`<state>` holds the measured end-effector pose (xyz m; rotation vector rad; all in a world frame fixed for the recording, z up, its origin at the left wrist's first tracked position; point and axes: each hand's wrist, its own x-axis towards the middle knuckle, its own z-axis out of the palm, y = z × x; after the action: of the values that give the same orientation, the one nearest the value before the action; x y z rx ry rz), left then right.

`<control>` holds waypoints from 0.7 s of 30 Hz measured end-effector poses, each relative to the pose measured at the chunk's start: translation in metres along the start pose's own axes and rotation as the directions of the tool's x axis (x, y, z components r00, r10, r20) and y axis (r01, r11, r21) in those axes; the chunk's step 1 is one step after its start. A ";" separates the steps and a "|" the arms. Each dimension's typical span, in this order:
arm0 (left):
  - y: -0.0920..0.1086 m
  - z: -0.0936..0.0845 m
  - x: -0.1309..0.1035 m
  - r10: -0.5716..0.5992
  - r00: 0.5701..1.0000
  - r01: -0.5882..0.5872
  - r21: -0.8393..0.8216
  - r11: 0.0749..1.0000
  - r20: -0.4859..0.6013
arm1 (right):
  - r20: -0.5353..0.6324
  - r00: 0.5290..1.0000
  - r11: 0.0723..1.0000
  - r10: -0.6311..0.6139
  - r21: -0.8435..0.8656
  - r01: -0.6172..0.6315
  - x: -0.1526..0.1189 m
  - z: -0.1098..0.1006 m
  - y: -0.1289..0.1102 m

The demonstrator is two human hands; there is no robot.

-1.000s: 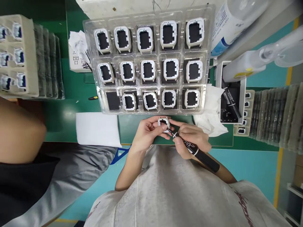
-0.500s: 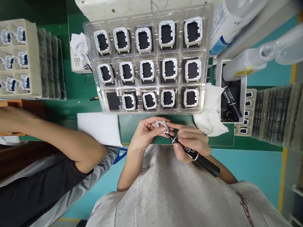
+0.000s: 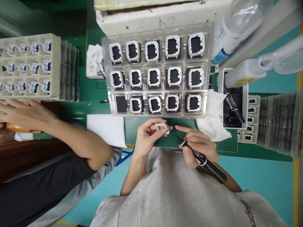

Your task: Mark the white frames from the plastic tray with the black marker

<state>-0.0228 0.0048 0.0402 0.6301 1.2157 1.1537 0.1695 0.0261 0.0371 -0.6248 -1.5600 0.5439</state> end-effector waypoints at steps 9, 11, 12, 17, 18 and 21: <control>0.060 -0.025 -0.013 0.650 0.605 -0.367 0.564 0.740 -0.460 | 0.168 0.985 0.996 0.031 0.073 -0.044 0.010 -0.016 -0.002; 0.071 -0.034 0.001 0.706 0.549 -0.326 0.664 0.673 -0.447 | 0.160 0.987 0.996 0.017 0.079 -0.030 0.011 -0.014 -0.002; 0.074 -0.039 0.008 0.713 0.552 -0.288 0.704 0.649 -0.432 | 0.165 0.986 0.996 0.014 0.080 -0.027 0.011 -0.013 -0.002; 0.075 -0.050 0.031 0.727 0.588 -0.112 0.854 0.508 -0.356 | 0.128 0.992 0.998 -0.011 0.059 0.003 0.012 -0.010 -0.002; 0.075 -0.051 0.031 0.734 0.586 -0.086 0.875 0.477 -0.343 | 0.113 0.993 0.998 -0.014 0.057 0.007 0.012 -0.009 -0.001; 0.077 -0.054 0.029 0.769 0.570 -0.014 0.932 0.361 -0.289 | 0.125 0.992 0.998 0.016 0.053 -0.023 0.012 -0.006 -0.001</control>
<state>-0.1013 0.0474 0.0810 1.4698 2.5419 1.1906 0.1752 0.0332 0.0469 -0.5745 -1.6519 0.6479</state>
